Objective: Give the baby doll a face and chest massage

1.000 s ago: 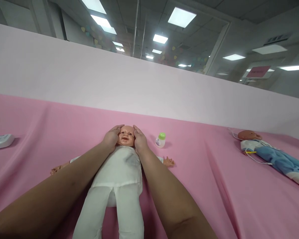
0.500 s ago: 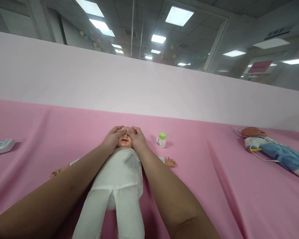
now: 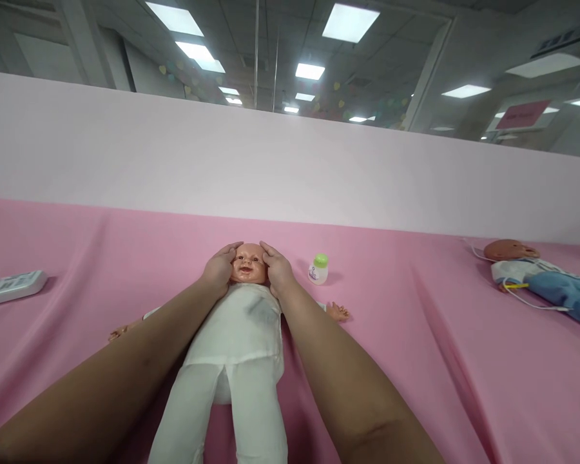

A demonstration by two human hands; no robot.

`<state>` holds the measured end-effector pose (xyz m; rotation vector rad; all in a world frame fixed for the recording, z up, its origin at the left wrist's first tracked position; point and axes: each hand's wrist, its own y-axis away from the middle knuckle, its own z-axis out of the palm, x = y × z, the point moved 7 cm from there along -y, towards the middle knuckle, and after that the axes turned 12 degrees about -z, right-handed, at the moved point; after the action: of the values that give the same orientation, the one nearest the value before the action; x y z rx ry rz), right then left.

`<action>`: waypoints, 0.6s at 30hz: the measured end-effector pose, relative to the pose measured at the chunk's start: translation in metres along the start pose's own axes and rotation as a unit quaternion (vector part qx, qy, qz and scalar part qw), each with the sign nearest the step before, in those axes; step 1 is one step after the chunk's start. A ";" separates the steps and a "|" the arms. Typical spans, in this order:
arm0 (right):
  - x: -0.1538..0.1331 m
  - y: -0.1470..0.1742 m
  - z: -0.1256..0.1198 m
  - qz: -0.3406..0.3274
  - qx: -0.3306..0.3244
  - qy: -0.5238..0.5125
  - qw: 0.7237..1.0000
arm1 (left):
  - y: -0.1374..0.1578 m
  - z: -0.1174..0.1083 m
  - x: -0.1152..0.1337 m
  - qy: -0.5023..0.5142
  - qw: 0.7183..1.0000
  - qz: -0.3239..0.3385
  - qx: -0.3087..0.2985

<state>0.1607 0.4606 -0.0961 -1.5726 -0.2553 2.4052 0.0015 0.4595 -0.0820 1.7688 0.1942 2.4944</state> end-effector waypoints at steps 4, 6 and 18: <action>-0.003 0.003 0.004 0.006 -0.014 -0.022 1.000 | 0.001 0.000 0.000 0.011 1.000 -0.006 -0.006; -0.005 0.004 0.007 -0.002 -0.018 -0.019 1.000 | 0.003 0.002 0.001 0.019 1.000 -0.005 -0.016; 0.000 -0.003 0.006 -0.044 -0.009 0.026 0.999 | 0.008 0.008 0.003 0.033 0.999 -0.018 -0.033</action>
<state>0.1552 0.4636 -0.0931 -1.5937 -0.3296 2.2984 0.0080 0.4522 -0.0755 1.6447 0.1430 2.5059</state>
